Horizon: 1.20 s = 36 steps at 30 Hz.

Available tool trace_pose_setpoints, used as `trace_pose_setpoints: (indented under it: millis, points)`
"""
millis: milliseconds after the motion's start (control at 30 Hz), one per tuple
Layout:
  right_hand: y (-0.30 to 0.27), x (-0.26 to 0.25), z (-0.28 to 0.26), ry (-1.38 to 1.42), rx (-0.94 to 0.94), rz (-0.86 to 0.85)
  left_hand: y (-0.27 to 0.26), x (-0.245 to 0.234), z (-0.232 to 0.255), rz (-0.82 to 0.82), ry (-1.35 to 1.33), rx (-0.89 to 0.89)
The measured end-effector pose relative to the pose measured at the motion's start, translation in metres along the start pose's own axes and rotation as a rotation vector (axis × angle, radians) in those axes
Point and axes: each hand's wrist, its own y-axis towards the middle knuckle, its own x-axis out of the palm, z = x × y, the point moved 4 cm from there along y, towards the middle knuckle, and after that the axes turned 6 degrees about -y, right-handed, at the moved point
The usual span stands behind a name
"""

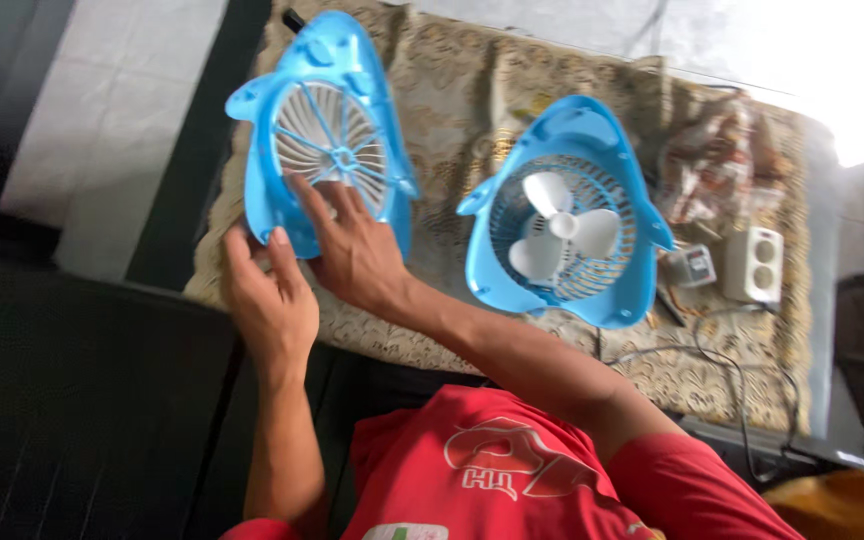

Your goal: The person cleans a white fan blade with a cloth, then installs it into a blue fan housing. They plug in the fan to test it, then wipe the exterior of the assembled fan with the cloth.

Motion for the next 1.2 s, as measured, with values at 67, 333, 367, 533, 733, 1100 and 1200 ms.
trace_pose_setpoints:
  millis: [67,333,367,533,733,1100,1200]
  points:
    - [-0.004,-0.015,-0.003,0.065,-0.014,0.071,-0.006,0.004,0.023,-0.045,0.045,0.101]
    - [-0.041,-0.060,0.041,0.471,0.043,0.470,-0.007,0.047,-0.004,-0.095,-0.214,0.084]
    - [-0.049,-0.066,0.053,0.558,0.020,0.483,-0.005,0.052,-0.016,-0.126,-0.198,0.007]
    - [-0.088,-0.087,0.117,1.364,0.253,0.571,-0.014,0.107,-0.059,-0.409,-0.740,-0.600]
    - [-0.142,-0.120,0.133,1.619,0.247,0.591,-0.039,0.143,-0.047,-0.346,-0.876,-0.758]
    - [-0.253,-0.157,0.195,1.215,0.657,0.729,-0.066,0.176,-0.015,-0.487,-0.471,-0.316]
    - [-0.266,-0.159,0.193,1.100,0.731,0.668,-0.072,0.177,-0.014,-0.512,-0.261,-0.302]
